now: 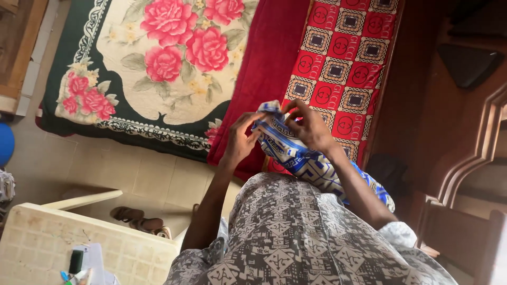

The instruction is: The person puts a pillow into a pillowcase, folds a red towel, and smooths out a floral bedsheet to arrange the bed linens.

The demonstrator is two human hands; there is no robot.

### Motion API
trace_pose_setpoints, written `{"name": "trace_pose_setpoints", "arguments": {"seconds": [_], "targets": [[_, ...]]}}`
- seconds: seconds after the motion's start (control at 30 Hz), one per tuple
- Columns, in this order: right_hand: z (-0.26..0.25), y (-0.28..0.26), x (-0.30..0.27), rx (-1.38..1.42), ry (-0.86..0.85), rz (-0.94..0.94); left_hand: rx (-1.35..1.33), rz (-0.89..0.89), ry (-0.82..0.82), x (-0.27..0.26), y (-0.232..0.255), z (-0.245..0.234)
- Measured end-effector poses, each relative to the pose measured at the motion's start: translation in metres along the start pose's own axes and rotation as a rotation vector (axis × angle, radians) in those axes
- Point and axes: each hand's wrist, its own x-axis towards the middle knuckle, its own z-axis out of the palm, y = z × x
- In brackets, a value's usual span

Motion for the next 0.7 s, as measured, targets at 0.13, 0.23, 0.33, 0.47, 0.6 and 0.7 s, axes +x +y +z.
{"name": "trace_pose_setpoints", "arguments": {"seconds": [0.13,0.23,0.33,0.47,0.6,0.7], "targets": [[0.017,-0.042,-0.009,-0.347,-0.024,0.077,-0.057,0.04,0.047,0.01,-0.006,0.011],[0.022,-0.035,-0.006,-0.56,-0.005,-0.203,-0.154,0.016,0.092,0.017,-0.018,0.011],[0.011,-0.024,-0.002,-0.724,0.009,-0.146,-0.262,-0.136,0.06,0.027,-0.019,0.003],[0.002,0.012,0.012,-0.162,-0.081,-0.238,-0.47,-0.316,-0.12,0.029,-0.046,-0.004],[0.001,0.05,0.025,0.368,-0.129,0.14,-0.616,-0.354,-0.247,0.024,-0.092,0.001],[0.002,0.0,0.019,0.059,-0.137,-0.019,-0.667,-0.486,-0.184,0.026,-0.083,0.001]]}}
